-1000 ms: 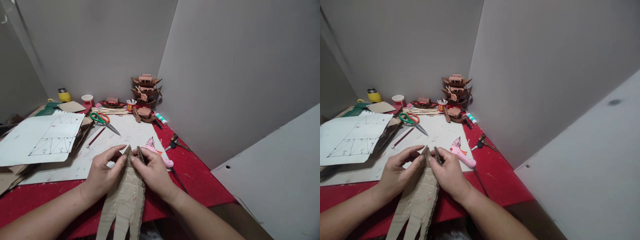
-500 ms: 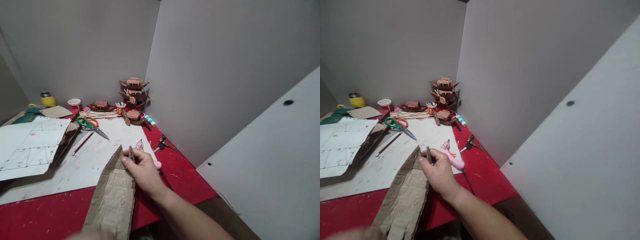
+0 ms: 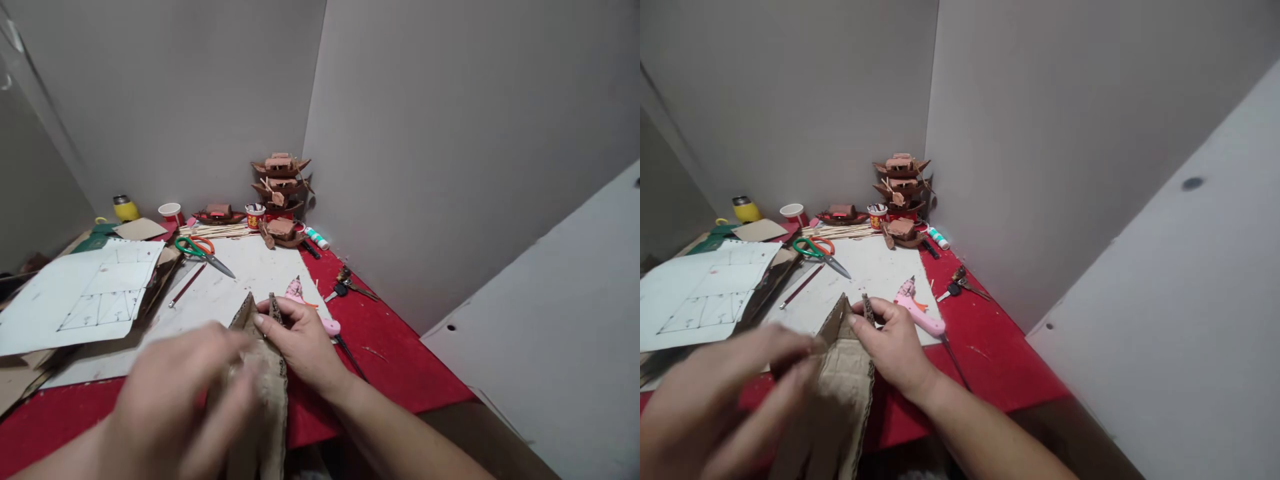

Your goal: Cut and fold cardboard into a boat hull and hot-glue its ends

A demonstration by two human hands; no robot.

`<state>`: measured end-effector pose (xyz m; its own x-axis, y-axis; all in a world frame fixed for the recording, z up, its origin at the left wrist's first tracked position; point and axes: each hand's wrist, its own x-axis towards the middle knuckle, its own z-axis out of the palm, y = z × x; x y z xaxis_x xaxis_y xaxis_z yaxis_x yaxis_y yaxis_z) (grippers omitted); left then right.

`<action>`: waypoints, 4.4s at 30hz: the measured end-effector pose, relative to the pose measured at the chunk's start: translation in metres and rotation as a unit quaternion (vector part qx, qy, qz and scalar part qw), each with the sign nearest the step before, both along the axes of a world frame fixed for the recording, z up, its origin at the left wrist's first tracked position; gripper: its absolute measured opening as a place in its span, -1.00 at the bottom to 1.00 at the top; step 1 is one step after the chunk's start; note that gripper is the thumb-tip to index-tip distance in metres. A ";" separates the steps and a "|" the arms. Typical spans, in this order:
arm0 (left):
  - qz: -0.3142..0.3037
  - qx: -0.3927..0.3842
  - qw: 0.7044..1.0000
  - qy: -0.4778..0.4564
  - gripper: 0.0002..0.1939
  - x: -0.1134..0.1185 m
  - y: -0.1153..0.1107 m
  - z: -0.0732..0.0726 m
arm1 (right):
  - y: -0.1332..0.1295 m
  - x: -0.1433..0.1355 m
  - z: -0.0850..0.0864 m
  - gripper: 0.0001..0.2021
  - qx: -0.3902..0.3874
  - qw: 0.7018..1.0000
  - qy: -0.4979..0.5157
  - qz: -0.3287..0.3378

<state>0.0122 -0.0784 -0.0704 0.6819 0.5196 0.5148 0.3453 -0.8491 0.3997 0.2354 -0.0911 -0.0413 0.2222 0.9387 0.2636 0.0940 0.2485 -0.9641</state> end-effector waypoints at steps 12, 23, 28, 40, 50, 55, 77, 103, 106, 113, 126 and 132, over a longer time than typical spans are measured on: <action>0.061 -0.165 0.984 -0.009 -0.77 0.053 0.044 0.053 | 0.002 -0.007 -0.001 -0.88 -0.003 0.999 -0.020 0.036; 0.046 -0.107 0.993 -0.037 -0.82 0.055 0.041 0.033 | 0.001 -0.008 -0.003 -0.88 -0.038 0.998 -0.018 0.042; 0.045 -0.131 0.989 -0.056 -0.80 0.060 0.040 0.029 | 0.001 -0.008 -0.007 -0.87 -0.040 0.998 -0.017 0.035; 0.052 -0.212 0.966 -0.138 -0.89 0.057 0.042 0.029 | 0.004 -0.009 -0.006 -0.84 0.002 0.999 -0.034 0.022; 0.039 -0.161 0.973 -0.157 -0.79 0.055 0.043 0.022 | 0.002 -0.009 -0.006 -0.80 0.026 0.998 -0.043 0.036; 0.040 -0.151 0.974 -0.163 -0.79 0.057 0.043 0.019 | 0.003 -0.009 -0.005 -0.80 0.013 0.999 -0.018 0.050; 0.002 -0.223 0.968 -0.113 -0.74 0.058 0.045 0.038 | 0.001 -0.010 -0.005 -0.85 -0.006 0.996 -0.052 0.072; 0.047 -0.321 0.938 -0.125 -0.73 0.052 0.059 0.028 | -0.016 0.056 -0.010 -0.65 -0.072 0.829 -0.540 -0.124; 0.065 -0.379 0.910 -0.157 -0.71 0.051 0.065 0.025 | -0.020 0.068 -0.014 -0.69 -0.108 0.787 -0.600 -0.094; 0.086 -0.454 0.861 -0.212 -0.68 0.051 0.079 0.021 | -0.009 0.072 -0.026 -0.72 -0.156 0.760 -0.622 -0.107; 0.037 -0.569 0.782 -0.251 -0.63 0.049 0.079 0.020 | -0.035 0.092 -0.011 -0.68 -0.053 0.993 -0.010 -0.107; -0.056 -0.623 0.743 -0.237 -0.68 0.050 0.068 0.031 | -0.042 0.059 -0.025 -0.66 -0.150 0.986 0.068 0.010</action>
